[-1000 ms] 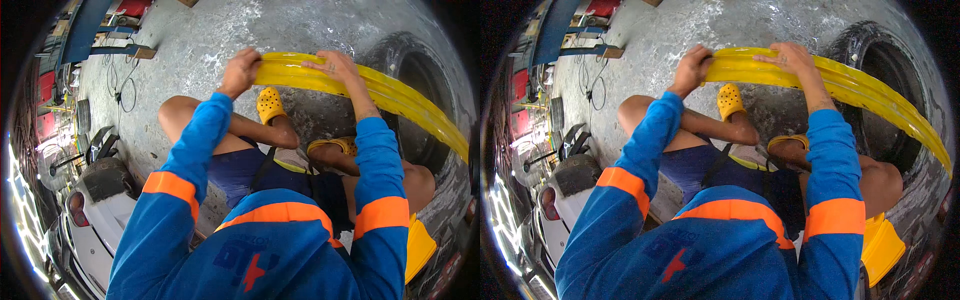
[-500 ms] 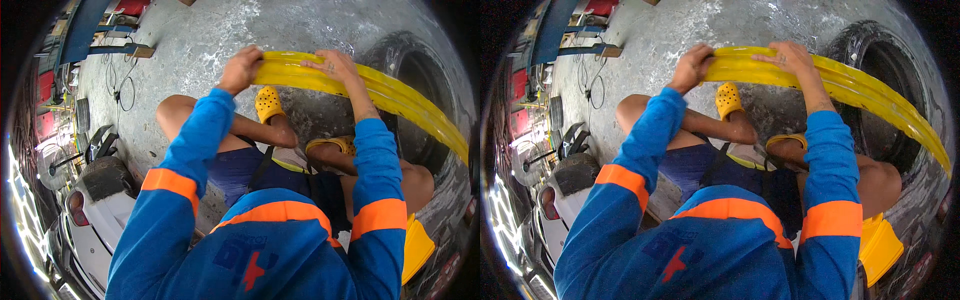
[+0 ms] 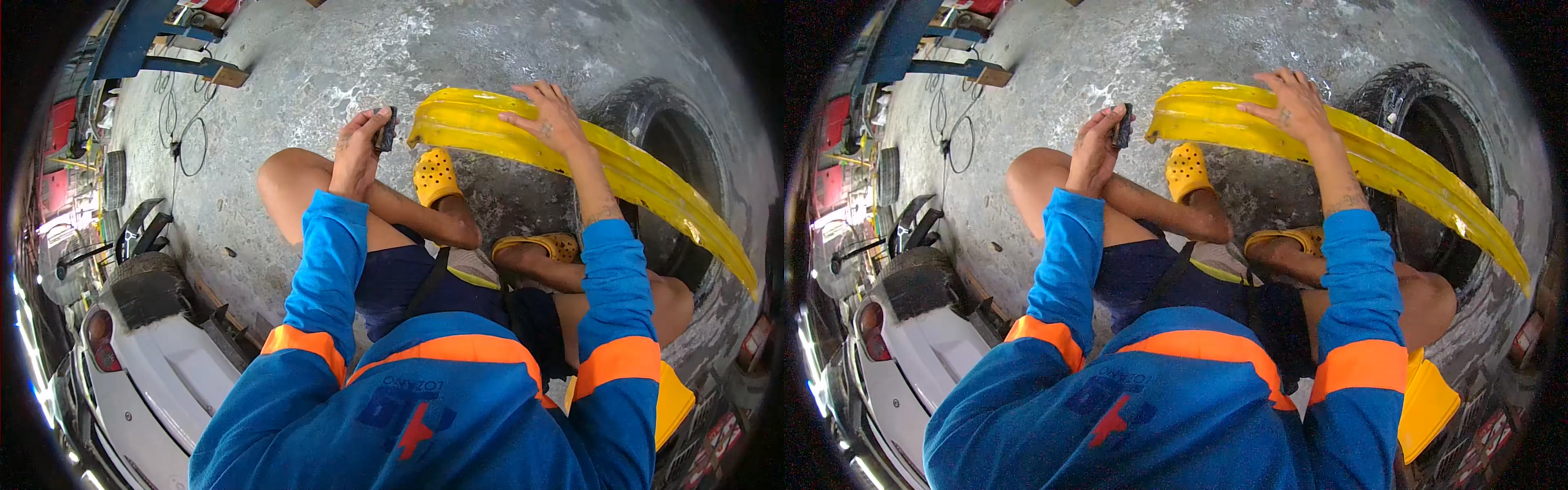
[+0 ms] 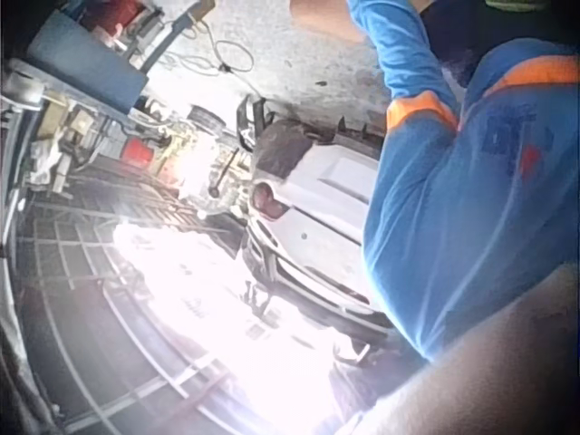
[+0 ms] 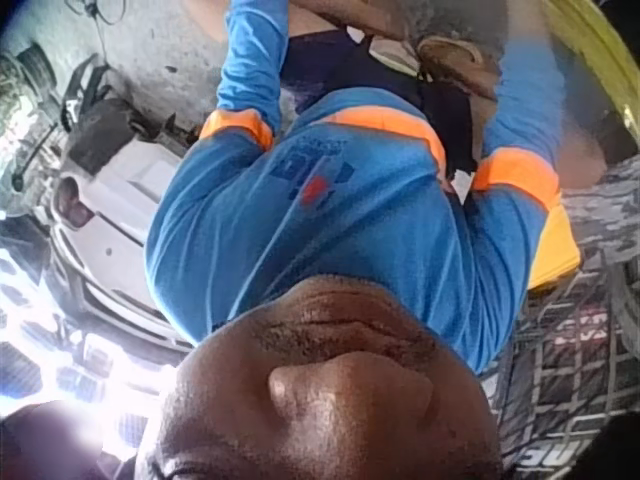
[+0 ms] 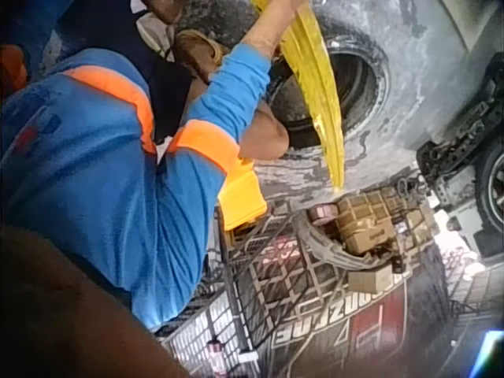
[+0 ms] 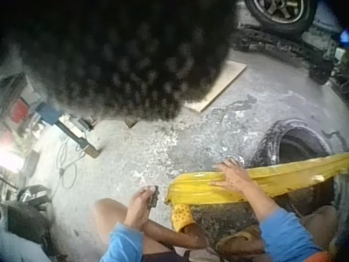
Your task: Sanding a yellow car part using a sanding block.
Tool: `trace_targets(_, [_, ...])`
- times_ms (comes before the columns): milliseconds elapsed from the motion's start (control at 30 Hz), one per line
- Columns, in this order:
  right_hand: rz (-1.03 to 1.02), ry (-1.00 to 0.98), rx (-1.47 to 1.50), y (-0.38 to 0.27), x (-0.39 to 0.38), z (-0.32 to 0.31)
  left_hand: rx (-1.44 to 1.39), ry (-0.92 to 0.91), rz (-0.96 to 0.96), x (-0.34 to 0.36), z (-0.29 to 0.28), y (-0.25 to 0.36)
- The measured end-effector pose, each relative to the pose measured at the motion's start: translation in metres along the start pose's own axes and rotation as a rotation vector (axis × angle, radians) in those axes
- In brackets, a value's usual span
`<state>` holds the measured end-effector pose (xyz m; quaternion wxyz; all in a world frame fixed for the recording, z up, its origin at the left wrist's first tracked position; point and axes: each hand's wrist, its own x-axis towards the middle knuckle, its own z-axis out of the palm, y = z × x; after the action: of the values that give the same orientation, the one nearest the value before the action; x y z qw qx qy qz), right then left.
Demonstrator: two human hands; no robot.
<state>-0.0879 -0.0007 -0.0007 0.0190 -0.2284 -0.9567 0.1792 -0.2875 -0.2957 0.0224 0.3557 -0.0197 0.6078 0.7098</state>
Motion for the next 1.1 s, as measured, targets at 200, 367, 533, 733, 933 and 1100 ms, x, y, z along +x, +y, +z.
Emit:
trace_targets(200, [-0.089, 0.197, 0.001, -0.051, 0.035, 0.028, -0.093, -0.085, 0.075, 0.004, 0.003, 0.003])
trace_targets(367, [-0.127, 0.215, -0.026, -0.099, 0.058, 0.041, -0.138, -0.061, 0.092, 0.001, 0.003, 0.005])
trace_targets(533, [-0.168, 0.317, 0.020, -0.118, 0.050, 0.024, -0.161, -0.073, 0.085, 0.001, 0.000, 0.006])
trace_targets(733, [0.114, 0.661, 0.398, 0.023, -0.103, -0.107, -0.117, -0.238, 0.022, 0.008, -0.014, 0.005])
trace_targets(933, [0.911, 1.205, 0.251, 0.130, -0.465, -0.181, 0.158, -0.323, 0.094, 0.022, -0.015, 0.003])
trace_targets(1100, [1.565, 1.127, 0.230, 0.130, -0.681, -0.073, 0.180, -0.487, -0.046, 0.015, 0.037, 0.007])
